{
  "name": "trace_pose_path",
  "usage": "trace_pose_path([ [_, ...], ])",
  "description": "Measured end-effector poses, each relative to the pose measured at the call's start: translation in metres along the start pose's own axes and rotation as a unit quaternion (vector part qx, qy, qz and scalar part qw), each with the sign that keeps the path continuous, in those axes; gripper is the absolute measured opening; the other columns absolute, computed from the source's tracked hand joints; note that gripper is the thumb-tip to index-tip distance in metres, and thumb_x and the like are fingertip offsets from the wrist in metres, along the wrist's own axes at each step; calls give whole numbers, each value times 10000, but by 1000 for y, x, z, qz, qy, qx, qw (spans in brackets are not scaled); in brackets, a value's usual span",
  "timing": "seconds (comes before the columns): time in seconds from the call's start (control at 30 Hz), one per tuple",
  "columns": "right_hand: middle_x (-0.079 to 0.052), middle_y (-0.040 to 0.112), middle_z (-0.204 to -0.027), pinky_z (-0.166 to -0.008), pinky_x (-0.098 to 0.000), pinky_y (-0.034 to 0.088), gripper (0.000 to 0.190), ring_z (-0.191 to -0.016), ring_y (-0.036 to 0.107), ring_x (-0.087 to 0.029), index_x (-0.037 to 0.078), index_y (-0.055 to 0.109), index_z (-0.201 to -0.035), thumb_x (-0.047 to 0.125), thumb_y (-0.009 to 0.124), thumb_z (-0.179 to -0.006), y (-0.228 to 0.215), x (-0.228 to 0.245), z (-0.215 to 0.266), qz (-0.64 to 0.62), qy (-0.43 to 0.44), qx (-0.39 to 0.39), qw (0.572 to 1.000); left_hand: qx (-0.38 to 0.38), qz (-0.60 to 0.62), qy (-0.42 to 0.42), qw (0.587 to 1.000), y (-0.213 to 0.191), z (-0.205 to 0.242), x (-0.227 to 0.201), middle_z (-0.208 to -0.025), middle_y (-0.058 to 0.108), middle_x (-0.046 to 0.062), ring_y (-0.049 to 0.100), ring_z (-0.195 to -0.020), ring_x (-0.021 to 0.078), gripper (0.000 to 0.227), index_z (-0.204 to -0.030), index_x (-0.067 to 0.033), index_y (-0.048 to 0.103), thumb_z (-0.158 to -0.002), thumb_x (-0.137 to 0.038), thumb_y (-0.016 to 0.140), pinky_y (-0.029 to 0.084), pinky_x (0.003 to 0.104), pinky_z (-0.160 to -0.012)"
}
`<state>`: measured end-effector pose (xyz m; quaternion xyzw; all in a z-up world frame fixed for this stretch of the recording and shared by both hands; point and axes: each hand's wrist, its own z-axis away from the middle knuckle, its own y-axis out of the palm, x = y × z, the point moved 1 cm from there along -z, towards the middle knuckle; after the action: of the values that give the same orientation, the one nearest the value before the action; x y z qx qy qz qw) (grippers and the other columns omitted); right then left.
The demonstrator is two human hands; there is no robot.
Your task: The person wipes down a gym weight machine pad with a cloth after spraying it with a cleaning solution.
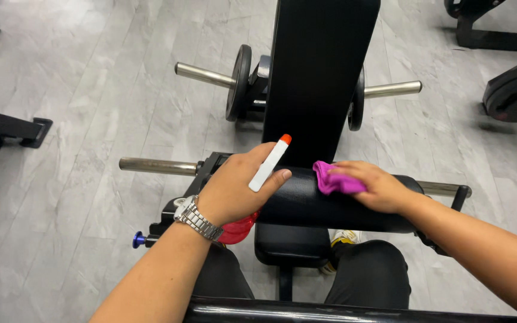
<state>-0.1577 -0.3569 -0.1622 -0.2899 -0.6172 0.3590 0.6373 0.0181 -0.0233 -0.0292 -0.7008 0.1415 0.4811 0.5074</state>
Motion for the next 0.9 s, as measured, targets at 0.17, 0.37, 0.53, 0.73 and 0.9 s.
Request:
trace_pose_path([
  [0.17, -221, 755, -1443, -1242, -620, 457, 530, -1369, 706, -381, 89, 672, -1534, 293, 648, -1045, -19, -13, -43, -383, 155, -127, 902, -43, -3, 40, 998, -3, -1, 1, -1093, 808, 291, 777, -1059, 500, 636, -1516, 7, 645, -1059, -436, 668, 619, 556, -878],
  [0.37, -158, 771, -1399, -1303, -580, 441, 616, -1292, 754, -372, 189, 693, -1486, 599, 625, -1032, -41, 37, -83, -699, -2, -142, 701, -69, -52, 57, 995, 9, 3, 21, -1262, 746, 227, 733, -1189, 491, 568, -1480, -50, 691, -1057, -429, 706, 593, 552, -994],
  [0.53, -209, 795, -1289, -1171, -685, 530, 592, -1151, 793, -430, 99, 697, -1453, 333, 741, -911, 3, 10, -102, -788, -13, -104, 606, -53, -29, 88, 994, 7, 3, 13, -1275, 767, 302, 728, -1240, 527, 544, -1448, 14, 681, -1057, -360, 734, 587, 572, -1065],
  [0.73, -190, 801, -1243, -1180, -623, 506, 483, -1176, 789, -415, 116, 718, -1369, 145, 653, -891, -3, 15, -108, -789, 57, -172, 587, -6, -5, 80, 997, 23, -12, 27, -1201, 828, 232, 782, -1171, 459, 509, -1408, -38, 715, -1057, -407, 709, 628, 522, -1010],
  [0.9, -149, 767, -1483, -1335, -564, 498, 537, -1390, 748, -346, 136, 671, -1530, 308, 634, -1023, -15, 59, -101, -761, 30, -186, 620, -60, -9, 110, 992, 32, -8, 28, -1104, 851, 199, 814, -1052, 452, 400, -1335, -47, 722, -1059, -337, 714, 658, 524, -903],
])
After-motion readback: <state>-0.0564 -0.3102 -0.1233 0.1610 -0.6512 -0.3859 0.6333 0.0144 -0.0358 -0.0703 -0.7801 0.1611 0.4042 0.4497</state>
